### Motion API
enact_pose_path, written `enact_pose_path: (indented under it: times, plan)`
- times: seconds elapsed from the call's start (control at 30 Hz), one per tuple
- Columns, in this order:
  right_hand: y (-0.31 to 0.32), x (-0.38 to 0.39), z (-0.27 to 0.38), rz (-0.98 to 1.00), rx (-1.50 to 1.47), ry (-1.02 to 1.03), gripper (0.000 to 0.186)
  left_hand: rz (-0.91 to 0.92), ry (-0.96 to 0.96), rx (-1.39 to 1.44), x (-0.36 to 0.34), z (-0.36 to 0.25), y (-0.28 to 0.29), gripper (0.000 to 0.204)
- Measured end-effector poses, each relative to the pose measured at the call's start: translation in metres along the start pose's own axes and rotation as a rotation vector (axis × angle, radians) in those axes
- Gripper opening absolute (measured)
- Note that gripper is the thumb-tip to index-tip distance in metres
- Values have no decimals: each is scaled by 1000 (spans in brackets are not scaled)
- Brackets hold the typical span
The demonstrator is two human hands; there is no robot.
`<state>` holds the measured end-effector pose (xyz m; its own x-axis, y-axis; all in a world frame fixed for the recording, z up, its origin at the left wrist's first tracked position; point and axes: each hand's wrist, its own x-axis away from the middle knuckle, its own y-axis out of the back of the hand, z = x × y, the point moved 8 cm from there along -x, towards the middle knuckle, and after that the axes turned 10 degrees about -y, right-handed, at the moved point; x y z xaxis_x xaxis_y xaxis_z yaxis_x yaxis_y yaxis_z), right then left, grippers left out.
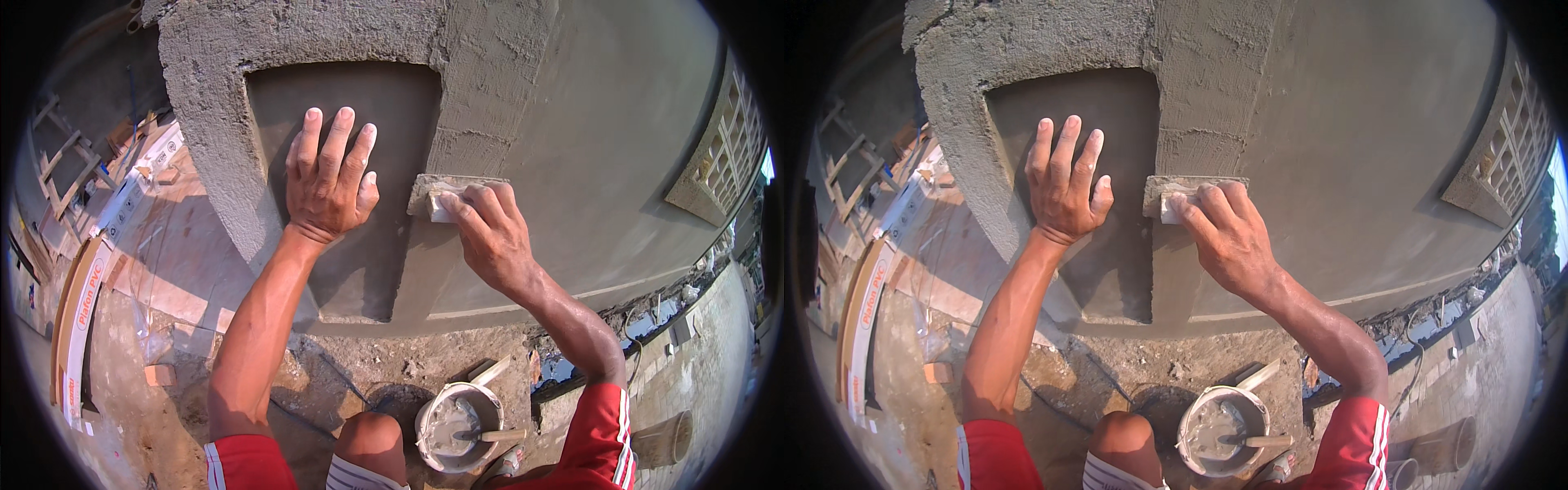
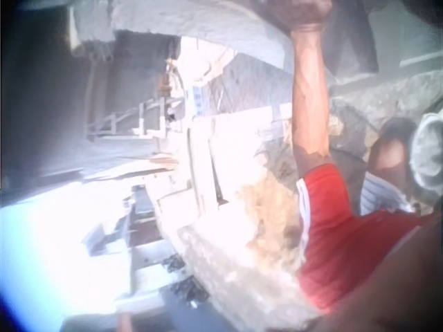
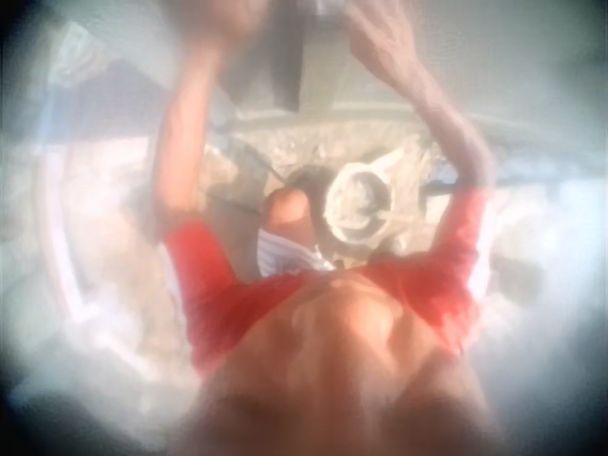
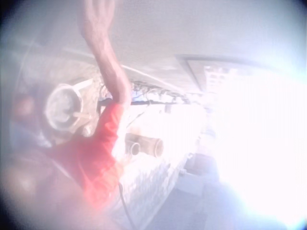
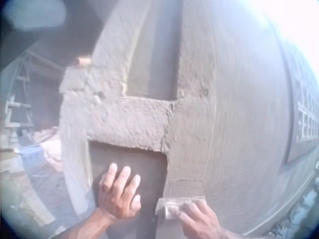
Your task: The person applies and smooths wet cement onto a wall using a trowel. The person repeatedly scoops cement from a bucket and spreads it evenly across the wall surface, focusing on edges and corners.
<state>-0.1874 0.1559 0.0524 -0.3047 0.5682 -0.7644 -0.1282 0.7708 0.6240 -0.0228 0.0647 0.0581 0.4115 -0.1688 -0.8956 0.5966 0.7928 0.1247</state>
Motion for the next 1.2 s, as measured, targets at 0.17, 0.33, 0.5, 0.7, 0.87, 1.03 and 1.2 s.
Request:
enact_pose_path:
  times: [0.17, 0.33, 0.5, 0.7, 0.87, 1.03, 1.2]
  plan:
    - [-29, 74, 25, 300, -95, 156, 43, -11, -23, -24, -3, -5, -1, 48]
    - [77, -41, -5, -223, -4, 18, 44, 24, -16, -27, 1, -3, -2, 50]
    - [100, -96, -29, -376, 102, 68, 44, 38, -16, -33, 1, -3, -2, 52]
    - [-2, 0, 0, 35, 33, 75, 49, 11, -12, -13, 0, -2, 0, 50]
    - [-92, 142, 22, 459, 7, 188, 50, -5, 16, -2, 0, -7, -11, 58]
    - [-11, 44, 17, 77, -107, 42, 45, 25, -23, -46, 3, 0, -1, 51]
    - [66, -45, -26, -268, -34, 3, 39, -9, -35, -51, 2, -2, -3, 50]
